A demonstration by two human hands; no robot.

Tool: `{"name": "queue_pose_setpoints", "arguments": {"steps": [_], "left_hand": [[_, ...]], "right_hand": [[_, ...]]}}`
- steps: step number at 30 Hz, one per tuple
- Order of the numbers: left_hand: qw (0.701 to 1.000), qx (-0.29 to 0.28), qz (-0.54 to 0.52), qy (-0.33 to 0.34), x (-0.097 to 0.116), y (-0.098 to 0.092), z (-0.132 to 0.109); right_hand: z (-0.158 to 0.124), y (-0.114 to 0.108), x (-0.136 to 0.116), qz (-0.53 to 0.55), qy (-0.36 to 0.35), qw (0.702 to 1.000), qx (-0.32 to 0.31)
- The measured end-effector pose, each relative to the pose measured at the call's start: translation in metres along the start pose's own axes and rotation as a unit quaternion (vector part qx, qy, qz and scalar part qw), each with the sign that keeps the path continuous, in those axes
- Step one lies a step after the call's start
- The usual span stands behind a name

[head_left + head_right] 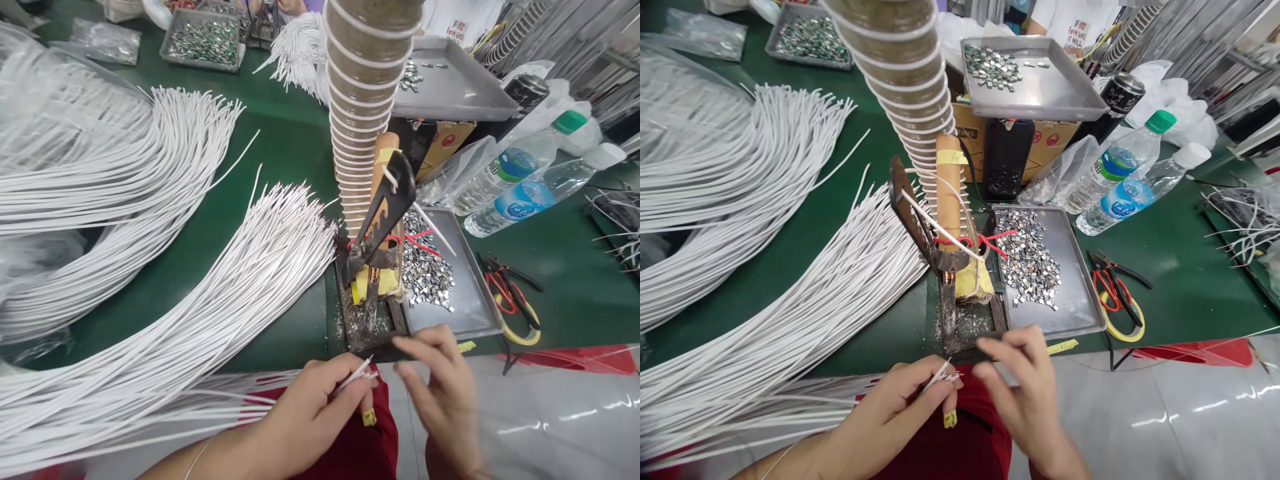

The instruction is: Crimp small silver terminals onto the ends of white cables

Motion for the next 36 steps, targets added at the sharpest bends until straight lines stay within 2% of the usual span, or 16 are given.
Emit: {"name": "queue_pose_setpoints", "arguments": {"steps": [3, 5, 7, 9, 14, 17, 20, 27, 36], "left_hand": [[0.999, 0.033, -0.007, 0.021, 0.002, -0.005, 0.0], [0.997, 0.059, -0.02, 0.043, 0.005, -0.01, -0.001], [0.995, 0.075, -0.044, 0.049, 0.005, -0.013, -0.002], [0.993, 0.09, -0.068, 0.042, 0.003, -0.017, -0.003], [0.987, 0.12, -0.103, 0.031, -0.002, -0.025, -0.001], [0.981, 0.128, -0.135, 0.055, 0.002, -0.03, 0.001], [0.973, 0.128, -0.176, 0.074, 0.006, -0.031, 0.003], [0.967, 0.106, -0.224, 0.054, 0.006, -0.025, 0.006], [0.961, 0.128, -0.231, 0.077, 0.008, -0.034, 0.008]], "right_hand": [[0.013, -0.019, 0.034, -0.121, 0.044, 0.992, 0.016], [0.021, -0.019, 0.053, -0.171, 0.044, 0.984, -0.006], [0.026, -0.016, 0.065, -0.184, 0.043, 0.981, -0.029], [0.027, -0.015, 0.068, -0.167, 0.045, 0.984, -0.027], [0.016, -0.018, 0.04, -0.024, 0.052, 0.998, 0.034], [0.009, -0.004, 0.012, 0.073, 0.001, 0.997, 0.027], [0.005, 0.01, -0.007, 0.114, -0.033, 0.993, 0.007], [0.005, 0.018, -0.02, 0.122, -0.053, 0.991, -0.009], [-0.001, 0.011, -0.024, 0.01, -0.055, 0.997, 0.046]]}}
Point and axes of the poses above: each hand's wrist, its own z-axis towards the middle knuckle, its own y-axis out of the palm, x = y × z, the point moved 8 cm from there along z, towards the middle knuckle, and after that the axes turned 9 degrees about -x, right-handed, at the moved point
